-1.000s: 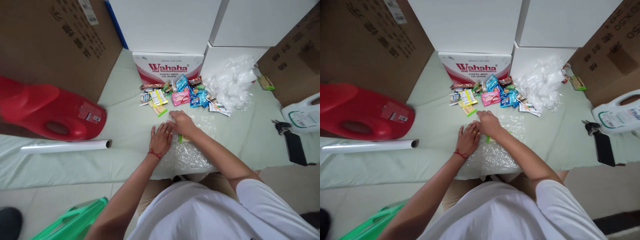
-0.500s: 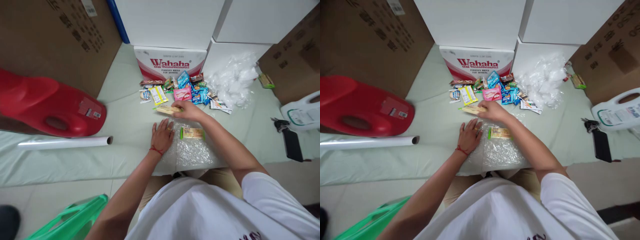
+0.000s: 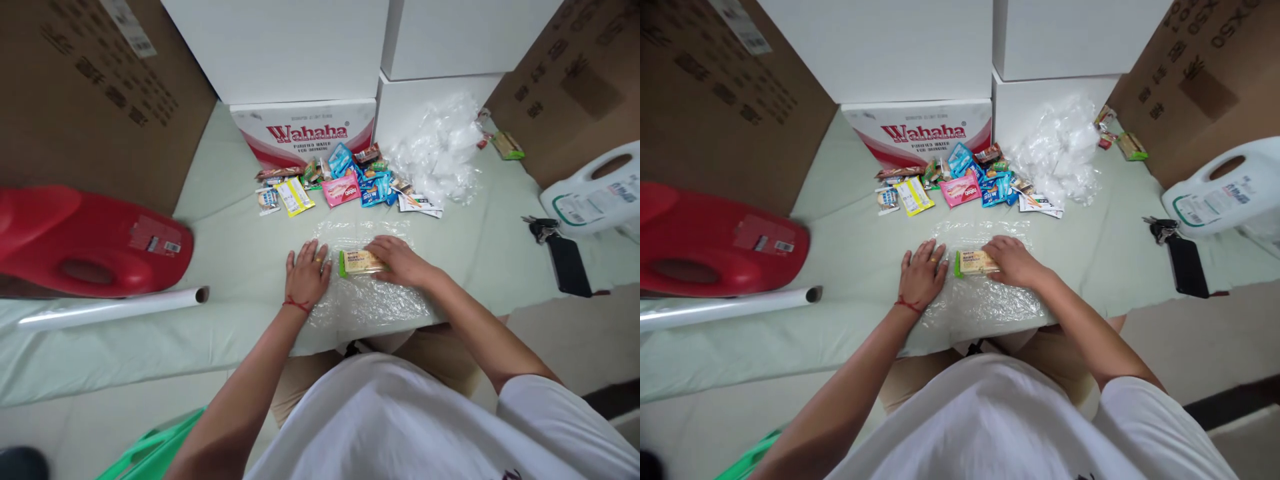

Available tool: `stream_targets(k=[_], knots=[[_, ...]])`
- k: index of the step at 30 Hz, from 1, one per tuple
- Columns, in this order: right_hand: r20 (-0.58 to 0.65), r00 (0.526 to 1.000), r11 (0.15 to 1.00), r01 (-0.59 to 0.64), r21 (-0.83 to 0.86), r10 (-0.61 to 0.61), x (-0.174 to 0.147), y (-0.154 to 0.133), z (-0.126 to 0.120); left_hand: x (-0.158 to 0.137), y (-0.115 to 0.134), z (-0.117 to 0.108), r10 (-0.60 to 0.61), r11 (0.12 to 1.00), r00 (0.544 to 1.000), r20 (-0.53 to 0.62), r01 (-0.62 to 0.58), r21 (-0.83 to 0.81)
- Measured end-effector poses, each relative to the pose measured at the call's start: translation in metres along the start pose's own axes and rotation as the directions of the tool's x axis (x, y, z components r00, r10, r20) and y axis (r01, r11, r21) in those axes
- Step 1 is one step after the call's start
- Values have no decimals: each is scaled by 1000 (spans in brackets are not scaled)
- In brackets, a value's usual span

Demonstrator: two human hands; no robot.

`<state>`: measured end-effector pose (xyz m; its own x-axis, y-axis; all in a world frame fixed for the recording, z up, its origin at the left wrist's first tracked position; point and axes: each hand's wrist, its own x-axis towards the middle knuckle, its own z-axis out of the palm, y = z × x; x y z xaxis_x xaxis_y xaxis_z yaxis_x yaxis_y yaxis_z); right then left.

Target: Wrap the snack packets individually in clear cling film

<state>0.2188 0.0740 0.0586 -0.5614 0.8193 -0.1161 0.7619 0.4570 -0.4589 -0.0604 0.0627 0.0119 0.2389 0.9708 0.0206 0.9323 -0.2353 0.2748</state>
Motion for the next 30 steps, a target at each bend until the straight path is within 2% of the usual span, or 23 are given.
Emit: stream_targets(k=[3,7,10,13,17,25,30], knots=[[-46,999,999,-20,-41,18,9,-10,3,0,1,0,-1,1000,1000,-14,1,11],[-18,995,993,-98,-73,97,16,-19,10,1,2,1,-11,1000,1000,-24,11,15],[-45,990,985,-136,-107,132,14,-23,12,1,2,1,-9,1000,1000,-20,9,21],[-71,987,976,-153,-155,143,11,-28,12,0,1,2,-10,1000,1000,-27,10,22],[-30,990,968,-144,-204,141,14,-34,12,0,1,2,-13,1000,1000,-23,13,20],[50,982,972,-173,-158,182,16,-15,-3,0,0,2,-9,999,1000,-5,9,31],[-7,986,975,-165,-146,166,10,-14,-15,0,-1,3,-2,1000,1000,-13,2,13]])
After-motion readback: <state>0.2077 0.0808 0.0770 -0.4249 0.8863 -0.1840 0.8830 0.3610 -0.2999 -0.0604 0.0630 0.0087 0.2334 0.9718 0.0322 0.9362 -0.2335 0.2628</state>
